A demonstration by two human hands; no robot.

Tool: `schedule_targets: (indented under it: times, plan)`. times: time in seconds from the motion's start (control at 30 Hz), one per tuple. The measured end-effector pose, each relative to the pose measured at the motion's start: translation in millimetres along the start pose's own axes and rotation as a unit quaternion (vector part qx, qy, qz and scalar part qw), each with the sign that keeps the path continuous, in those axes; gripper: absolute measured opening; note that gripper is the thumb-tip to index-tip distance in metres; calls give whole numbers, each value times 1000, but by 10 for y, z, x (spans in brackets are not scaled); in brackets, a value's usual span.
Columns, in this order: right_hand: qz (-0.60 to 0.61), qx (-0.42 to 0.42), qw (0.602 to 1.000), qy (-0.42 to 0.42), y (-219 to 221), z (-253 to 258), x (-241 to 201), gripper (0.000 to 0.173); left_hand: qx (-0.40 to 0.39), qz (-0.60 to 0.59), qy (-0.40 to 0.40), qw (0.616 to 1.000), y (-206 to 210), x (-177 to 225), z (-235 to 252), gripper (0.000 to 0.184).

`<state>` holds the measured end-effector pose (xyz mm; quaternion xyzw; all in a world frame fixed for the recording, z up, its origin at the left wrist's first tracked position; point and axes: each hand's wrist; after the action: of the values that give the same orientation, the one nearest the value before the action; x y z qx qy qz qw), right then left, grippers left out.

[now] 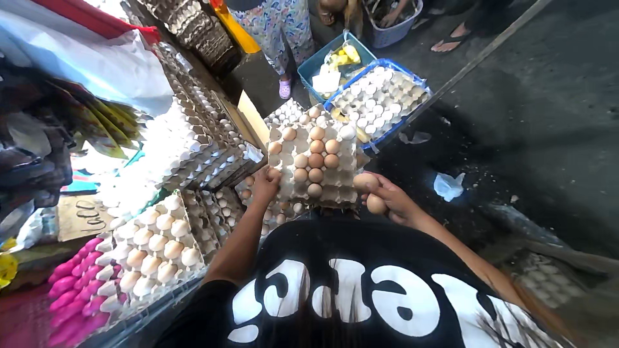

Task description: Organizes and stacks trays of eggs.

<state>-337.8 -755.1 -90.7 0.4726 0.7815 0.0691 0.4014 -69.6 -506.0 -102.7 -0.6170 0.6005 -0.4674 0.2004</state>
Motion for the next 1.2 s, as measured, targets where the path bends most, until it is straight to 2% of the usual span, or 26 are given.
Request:
schedule_targets:
  times: [0.03, 0.1, 0.17, 0.2, 0.27, 0.33, 0.4, 0.47, 0.57, 0.67, 0.77, 0.87, 1.03, 1.2]
  plan:
    - [7, 10, 1000, 3, 7, -4, -13, 50, -3, -2, -3, 1000, 15, 24, -13, 69]
    - [23, 31, 999, 11, 21, -11, -33, 46, 42, 41, 23, 998, 47, 83, -72, 68]
    - [33, 45, 998, 15, 20, 0, -53, 45, 120, 100, 104, 982, 70, 181, -90, 56]
    - [31, 50, 998, 16, 20, 8, -55, 46, 128, 116, 134, 976, 59, 284, -90, 50]
    - [15, 46, 999, 16, 41, 28, -40, 47, 63, 123, 132, 981, 38, 563, -69, 47]
    - [-19, 23, 1000, 11, 78, 64, 6, 47, -24, 124, 103, 987, 94, 801, 17, 55]
    - [-59, -12, 998, 6, 144, 126, 80, 46, -65, 162, 94, 980, 169, 939, 101, 58]
    - [-95, -43, 995, 0, 230, 194, 143, 49, -67, 196, 97, 974, 182, 1012, 139, 57]
    - [-104, -61, 993, -4, 295, 314, 234, 53, -57, 180, 110, 976, 134, 947, 168, 56]
    - [-91, -58, 994, 0, 286, 369, 270, 53, -14, 110, 103, 988, -10, 838, 119, 55]
    - [-86, -38, 996, 0, 230, 368, 244, 52, 23, 99, 85, 991, -124, 807, 168, 57]
    - [-82, -16, 996, -10, 231, 342, 179, 52, 24, 89, 128, 988, -118, 860, 283, 61]
    - [-90, -12, 996, -16, 272, 343, 138, 53, -9, 206, 194, 959, 45, 1130, 416, 52]
    - [-79, -6, 997, -22, 248, 335, 148, 52, 21, 253, 221, 941, 56, 1312, 385, 40]
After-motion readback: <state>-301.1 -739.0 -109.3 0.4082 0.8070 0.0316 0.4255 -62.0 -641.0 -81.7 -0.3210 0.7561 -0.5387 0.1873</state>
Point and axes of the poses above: each hand's wrist, its own z-axis towards the middle knuckle, its own y-axis out of the palm, x = y × z, and after that the axes turned 13 degrees about z, right-handed
